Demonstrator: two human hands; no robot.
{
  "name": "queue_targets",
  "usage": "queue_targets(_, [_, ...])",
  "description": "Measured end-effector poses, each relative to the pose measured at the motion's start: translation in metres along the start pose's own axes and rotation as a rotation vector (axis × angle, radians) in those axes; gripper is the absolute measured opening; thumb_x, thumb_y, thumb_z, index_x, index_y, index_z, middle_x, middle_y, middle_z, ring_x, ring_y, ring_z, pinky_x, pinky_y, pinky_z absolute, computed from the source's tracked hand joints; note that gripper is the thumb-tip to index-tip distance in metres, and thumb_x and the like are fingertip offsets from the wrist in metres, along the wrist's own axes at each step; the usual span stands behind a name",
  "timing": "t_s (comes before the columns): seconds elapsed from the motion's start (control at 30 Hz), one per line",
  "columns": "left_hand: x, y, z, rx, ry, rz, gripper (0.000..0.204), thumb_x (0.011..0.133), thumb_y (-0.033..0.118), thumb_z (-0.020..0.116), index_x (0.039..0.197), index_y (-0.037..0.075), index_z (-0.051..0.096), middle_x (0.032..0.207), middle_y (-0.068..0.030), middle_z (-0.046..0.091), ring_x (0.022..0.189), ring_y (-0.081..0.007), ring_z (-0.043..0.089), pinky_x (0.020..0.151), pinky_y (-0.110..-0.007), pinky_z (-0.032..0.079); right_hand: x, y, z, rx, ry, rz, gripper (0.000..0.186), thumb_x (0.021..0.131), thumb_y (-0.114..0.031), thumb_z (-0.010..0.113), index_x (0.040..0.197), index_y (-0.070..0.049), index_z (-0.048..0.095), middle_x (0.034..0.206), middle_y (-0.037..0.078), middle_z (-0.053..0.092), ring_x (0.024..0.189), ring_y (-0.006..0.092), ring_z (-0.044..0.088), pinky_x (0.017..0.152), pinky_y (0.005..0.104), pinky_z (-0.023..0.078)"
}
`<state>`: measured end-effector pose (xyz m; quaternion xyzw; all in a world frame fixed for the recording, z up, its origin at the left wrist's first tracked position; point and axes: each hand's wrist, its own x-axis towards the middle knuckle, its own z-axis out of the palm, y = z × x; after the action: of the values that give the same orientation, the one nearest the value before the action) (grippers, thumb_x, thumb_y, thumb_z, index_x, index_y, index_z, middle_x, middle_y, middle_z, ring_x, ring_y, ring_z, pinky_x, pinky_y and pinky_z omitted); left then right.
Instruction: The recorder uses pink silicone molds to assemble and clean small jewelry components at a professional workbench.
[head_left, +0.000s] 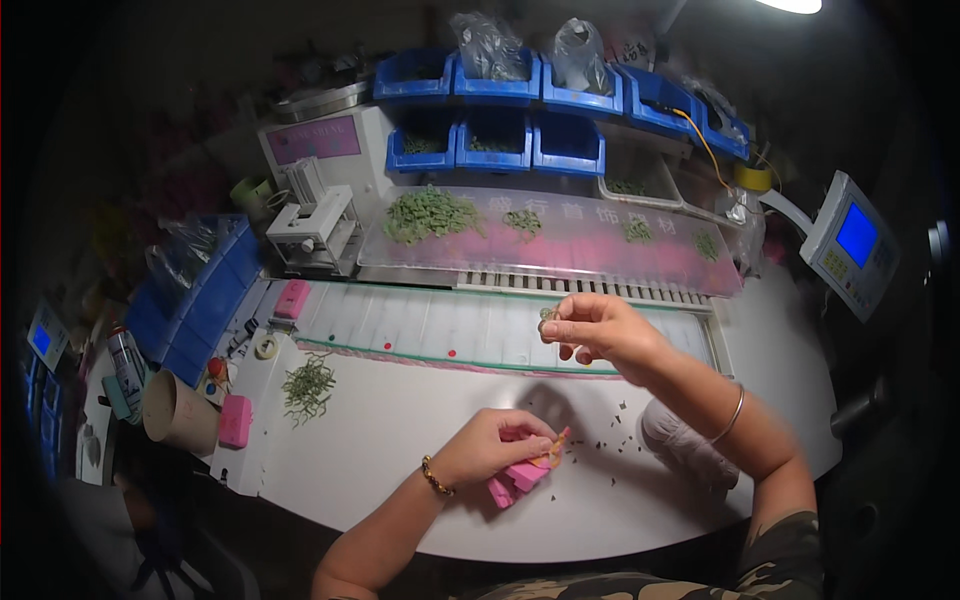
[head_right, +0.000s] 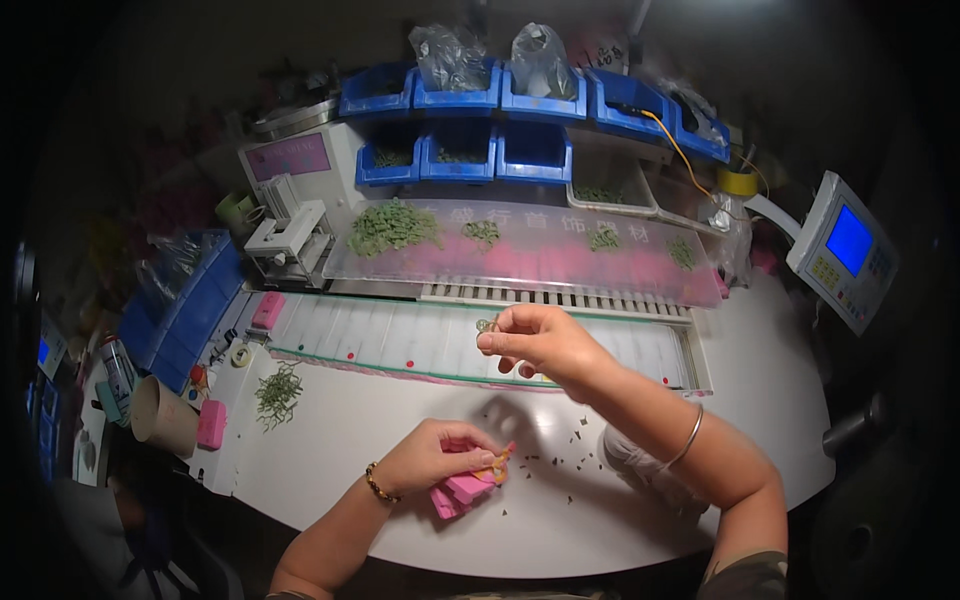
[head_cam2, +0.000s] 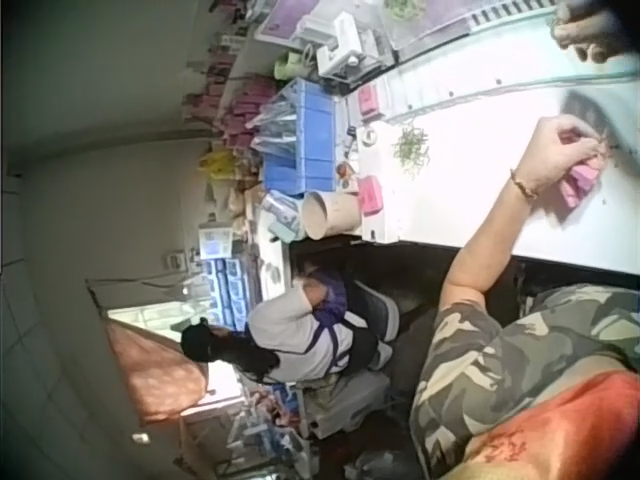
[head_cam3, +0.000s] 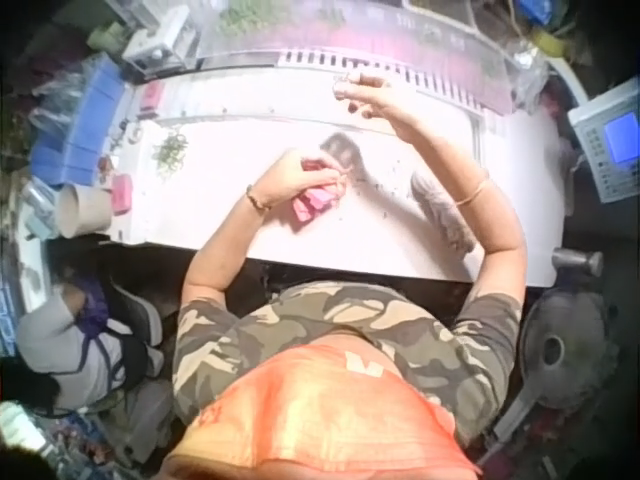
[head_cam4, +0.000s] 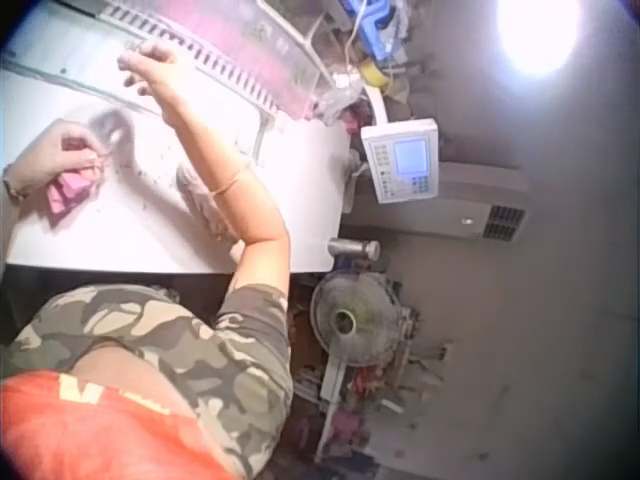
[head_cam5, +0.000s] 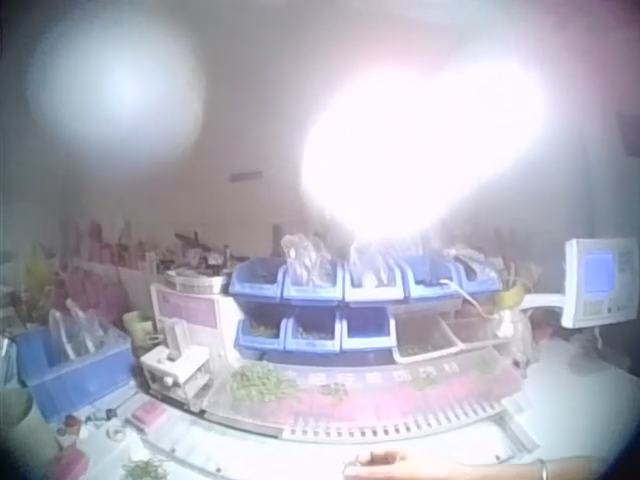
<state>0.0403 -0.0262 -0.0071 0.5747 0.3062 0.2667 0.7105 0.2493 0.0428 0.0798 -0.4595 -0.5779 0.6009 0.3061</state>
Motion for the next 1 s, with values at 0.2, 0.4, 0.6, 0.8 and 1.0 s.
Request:
queue_targets(0.2, [0.000, -0.009, 0.002, -0.073, -0.089, -0.046, 0.023, 0.092, 0.016, 0.065, 0.105, -0.004, 0.066, 0.099, -0.0073, 0.069, 0.090, -0.0093, 0.063, 0.083, -0.024, 0.050, 0.091, -0.054, -0.026, -0.356, -0.057, 0.118, 0.019, 0.083, -0.023, 0.074, 0.085, -0.006, 0.067, 0.079, 0.004, 0.066, 0.064, 0.0100, 0.058, 0.054, 0.0231, 0.043])
queue_targets(0.4, [0.005, -0.007, -0.001, -0.065, -0.045, -0.043, 0.023, 0.093, 0.016, 0.064, 0.105, -0.003, 0.066, 0.099, -0.0076, 0.069, 0.090, -0.0090, 0.063, 0.083, -0.023, 0.050, 0.216, -0.095, -0.069, 0.078, 0.291, -0.212, 0.034, 0.086, -0.015, 0.070, 0.113, 0.004, 0.060, 0.096, 0.011, 0.067, 0.082, 0.0177, 0.068, 0.065, 0.0232, 0.055])
queue_targets(0.6, [0.005, -0.007, 0.000, -0.115, -0.032, -0.052, 0.021, 0.093, 0.014, 0.063, 0.106, -0.002, 0.066, 0.100, -0.0069, 0.068, 0.091, -0.0089, 0.062, 0.083, -0.023, 0.050, 0.209, -0.059, -0.085, 0.239, 0.411, -0.305, 0.044, 0.089, -0.014, 0.066, 0.127, 0.002, 0.050, 0.111, 0.010, 0.066, 0.094, 0.0169, 0.066, 0.075, 0.0238, 0.054])
queue_targets(0.8, [0.003, 0.000, 0.006, -0.254, 0.145, 0.081, 0.024, 0.092, 0.009, 0.062, 0.114, -0.002, 0.059, 0.102, -0.0086, 0.067, 0.094, -0.0112, 0.062, 0.084, -0.025, 0.051, 0.070, -0.011, -0.058, -0.017, 0.220, -0.254, 0.022, 0.090, -0.016, 0.064, 0.107, -0.001, 0.064, 0.091, 0.004, 0.069, 0.075, 0.0084, 0.062, 0.063, 0.0223, 0.048])
queue_targets(1.0, [0.013, 0.007, 0.016, -0.375, 0.375, 0.237, 0.048, 0.091, 0.002, 0.060, 0.135, 0.000, 0.041, 0.100, -0.0106, 0.066, 0.093, -0.0153, 0.064, 0.083, -0.028, 0.053, -0.062, 0.038, -0.007, -0.137, 0.056, -0.009, 0.031, 0.090, -0.019, 0.066, 0.113, 0.000, 0.062, 0.096, 0.005, 0.067, 0.082, 0.0098, 0.062, 0.066, 0.0230, 0.049])
